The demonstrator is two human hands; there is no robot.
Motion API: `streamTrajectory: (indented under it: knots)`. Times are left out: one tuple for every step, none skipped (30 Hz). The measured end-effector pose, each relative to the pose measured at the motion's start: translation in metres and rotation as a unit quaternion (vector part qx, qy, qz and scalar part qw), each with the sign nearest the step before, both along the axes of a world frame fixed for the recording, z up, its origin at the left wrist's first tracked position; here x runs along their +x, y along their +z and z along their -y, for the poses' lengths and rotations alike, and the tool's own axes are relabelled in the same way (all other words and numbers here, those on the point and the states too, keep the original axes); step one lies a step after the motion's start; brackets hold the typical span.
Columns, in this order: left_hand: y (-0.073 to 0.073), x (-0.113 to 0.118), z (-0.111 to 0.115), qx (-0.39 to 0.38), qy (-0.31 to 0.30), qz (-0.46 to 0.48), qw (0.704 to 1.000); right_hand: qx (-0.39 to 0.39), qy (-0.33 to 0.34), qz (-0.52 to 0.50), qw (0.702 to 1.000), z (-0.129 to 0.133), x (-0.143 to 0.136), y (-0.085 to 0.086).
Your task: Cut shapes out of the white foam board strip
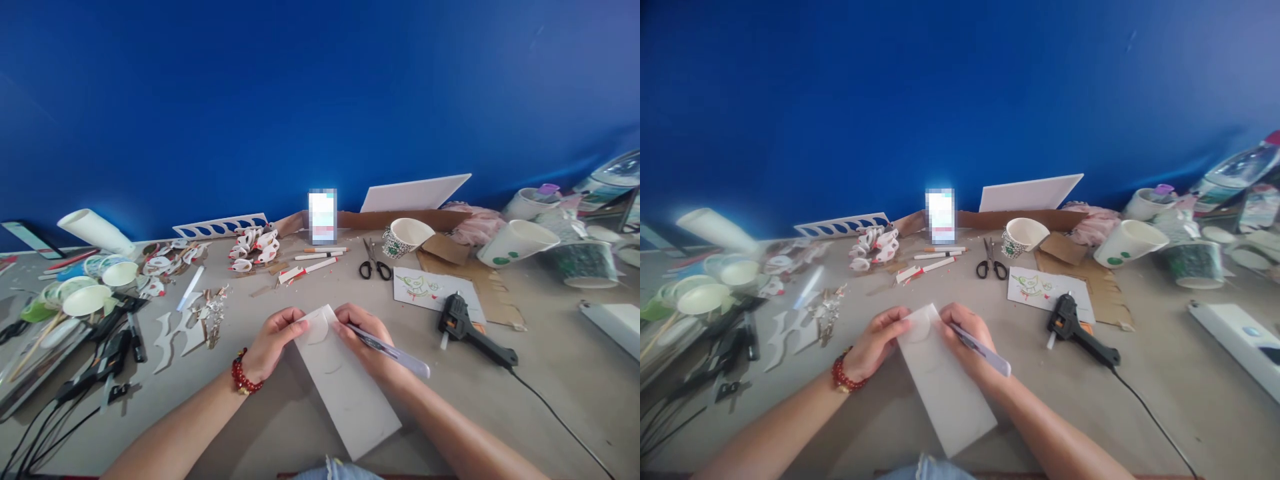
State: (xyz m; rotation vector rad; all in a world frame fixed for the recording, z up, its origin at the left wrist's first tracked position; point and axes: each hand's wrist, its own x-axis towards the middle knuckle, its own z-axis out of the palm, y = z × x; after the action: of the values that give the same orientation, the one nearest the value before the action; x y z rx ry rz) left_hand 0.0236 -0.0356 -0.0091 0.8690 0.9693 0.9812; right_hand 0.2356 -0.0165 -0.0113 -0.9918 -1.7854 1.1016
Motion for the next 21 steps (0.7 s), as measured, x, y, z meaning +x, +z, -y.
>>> streamTrajectory:
  knots:
    - [0.000,0.001,0.000,-0.004,0.004,0.020,1.000,-0.006,-0.002,0.000,1.000,0.000,0.000,0.000]
    - [0.000,0.002,0.000,-0.009,0.009,0.040,0.999,-0.014,-0.004,0.000,1.000,0.001,0.000,0.001]
    - [0.000,0.003,0.000,-0.014,0.014,0.060,0.998,-0.023,-0.006,0.000,1.000,0.001,0.000,0.001]
    - [0.000,0.004,-0.001,-0.018,0.019,0.076,0.997,-0.030,-0.009,0.001,1.000,0.002,0.000,0.002]
    - [-0.001,0.005,-0.001,-0.023,0.024,0.089,0.996,-0.035,-0.012,0.002,0.999,0.002,0.000,0.003]
    - [-0.001,0.005,-0.001,-0.027,0.028,0.094,0.995,-0.038,-0.016,0.004,0.999,0.002,0.000,0.003]
    - [-0.002,0.005,-0.001,-0.029,0.032,0.093,0.995,-0.040,-0.018,0.006,0.999,0.001,0.000,0.003]
    - [-0.004,0.005,-0.001,-0.026,0.038,0.083,0.996,-0.040,-0.020,0.008,0.999,0.001,0.001,0.003]
    - [-0.005,0.005,-0.001,-0.016,0.043,0.065,0.997,-0.038,-0.021,0.009,0.999,0.001,0.001,0.003]
    - [-0.007,0.004,-0.001,-0.001,0.048,0.042,0.998,-0.033,-0.023,0.010,0.999,0.000,0.001,0.003]
    - [-0.008,0.004,-0.001,0.018,0.051,0.017,0.998,-0.028,-0.026,0.010,0.999,0.000,0.001,0.003]
    - [-0.009,0.004,-0.001,0.038,0.053,-0.005,0.998,-0.023,-0.029,0.011,0.999,-0.001,0.001,0.003]
    - [-0.010,0.004,-0.001,0.052,0.055,-0.021,0.997,-0.019,-0.032,0.010,0.999,-0.001,0.001,0.003]
    - [-0.010,0.004,-0.001,0.059,0.058,-0.028,0.996,-0.020,-0.034,0.011,0.999,0.000,0.001,0.003]
    - [-0.010,0.005,-0.001,0.057,0.060,-0.026,0.996,-0.025,-0.035,0.012,0.999,0.000,0.000,0.004]
    - [-0.010,0.006,-0.001,0.048,0.063,-0.015,0.997,-0.032,-0.035,0.013,0.999,0.000,0.000,0.004]
    - [-0.009,0.007,-0.001,0.037,0.064,-0.002,0.997,-0.042,-0.033,0.014,0.998,0.001,0.000,0.005]
    - [-0.008,0.007,-0.001,0.027,0.063,0.009,0.998,-0.051,-0.031,0.014,0.998,0.001,0.000,0.005]
    - [-0.007,0.008,-0.001,0.024,0.059,0.010,0.998,-0.058,-0.031,0.013,0.998,0.001,0.001,0.005]
    - [-0.006,0.008,-0.001,0.029,0.056,-0.001,0.998,-0.063,-0.031,0.011,0.997,0.001,0.001,0.005]
    - [-0.005,0.007,-0.001,0.041,0.052,-0.027,0.997,-0.069,-0.032,0.005,0.997,0.001,0.001,0.005]
